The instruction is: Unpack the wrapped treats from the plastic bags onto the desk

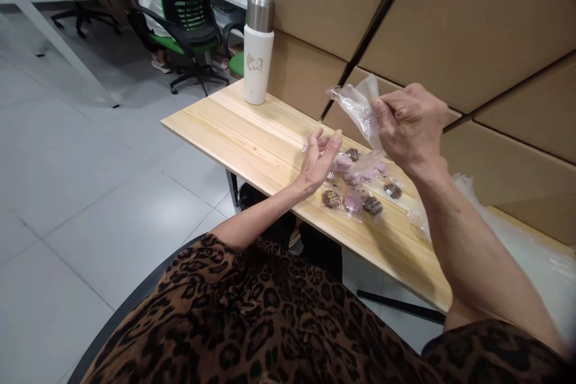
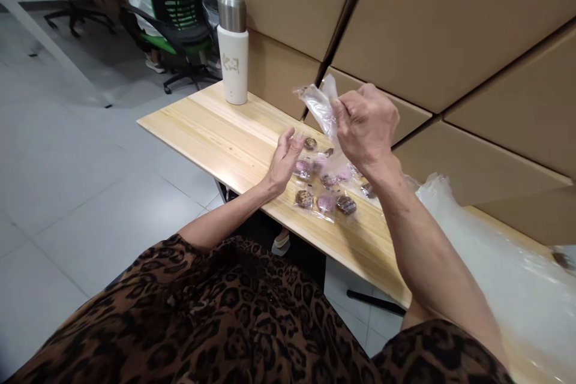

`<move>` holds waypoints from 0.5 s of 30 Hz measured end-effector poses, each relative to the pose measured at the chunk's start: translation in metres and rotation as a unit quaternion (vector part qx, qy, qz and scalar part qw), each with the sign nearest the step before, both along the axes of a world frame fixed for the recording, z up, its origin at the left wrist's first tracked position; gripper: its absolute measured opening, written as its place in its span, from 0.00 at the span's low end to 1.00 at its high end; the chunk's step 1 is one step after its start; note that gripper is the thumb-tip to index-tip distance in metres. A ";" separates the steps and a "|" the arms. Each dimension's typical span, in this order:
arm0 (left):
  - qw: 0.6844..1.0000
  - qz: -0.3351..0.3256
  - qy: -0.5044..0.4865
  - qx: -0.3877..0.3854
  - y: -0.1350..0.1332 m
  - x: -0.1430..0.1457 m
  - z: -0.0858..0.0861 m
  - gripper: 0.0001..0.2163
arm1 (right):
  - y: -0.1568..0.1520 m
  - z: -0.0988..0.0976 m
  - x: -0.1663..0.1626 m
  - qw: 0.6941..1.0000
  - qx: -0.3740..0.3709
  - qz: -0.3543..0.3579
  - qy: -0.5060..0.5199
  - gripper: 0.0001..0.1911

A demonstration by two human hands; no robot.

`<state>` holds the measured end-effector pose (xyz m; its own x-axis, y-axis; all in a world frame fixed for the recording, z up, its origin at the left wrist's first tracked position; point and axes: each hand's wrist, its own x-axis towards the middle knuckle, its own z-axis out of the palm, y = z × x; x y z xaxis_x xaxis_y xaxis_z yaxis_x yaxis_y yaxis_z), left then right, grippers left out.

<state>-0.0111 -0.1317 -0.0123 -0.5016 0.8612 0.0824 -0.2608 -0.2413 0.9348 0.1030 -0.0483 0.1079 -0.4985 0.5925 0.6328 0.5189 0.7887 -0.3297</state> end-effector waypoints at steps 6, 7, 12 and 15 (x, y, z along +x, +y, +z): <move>0.991 0.000 -0.122 0.054 0.024 0.001 0.023 0.15 | 0.003 0.012 -0.014 0.998 -0.017 0.061 -0.007 0.13; 0.989 -0.005 -0.144 0.044 0.027 -0.001 0.025 0.11 | 0.005 0.015 -0.014 0.999 -0.009 0.045 0.010 0.12; 0.974 0.015 -0.221 -0.053 0.032 -0.016 0.018 0.10 | 0.020 0.038 0.006 0.997 0.030 -0.054 0.055 0.12; 0.973 0.049 -0.214 -0.069 0.032 -0.021 0.008 0.18 | 0.027 0.053 0.026 0.992 0.078 -0.086 0.045 0.13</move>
<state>-0.0325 -0.0994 -0.0043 -0.5455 0.7951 -0.2652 -0.6152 -0.1649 0.7709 0.1287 -0.0211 0.1605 -0.3349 0.5554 0.7611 0.6244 0.7358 -0.2622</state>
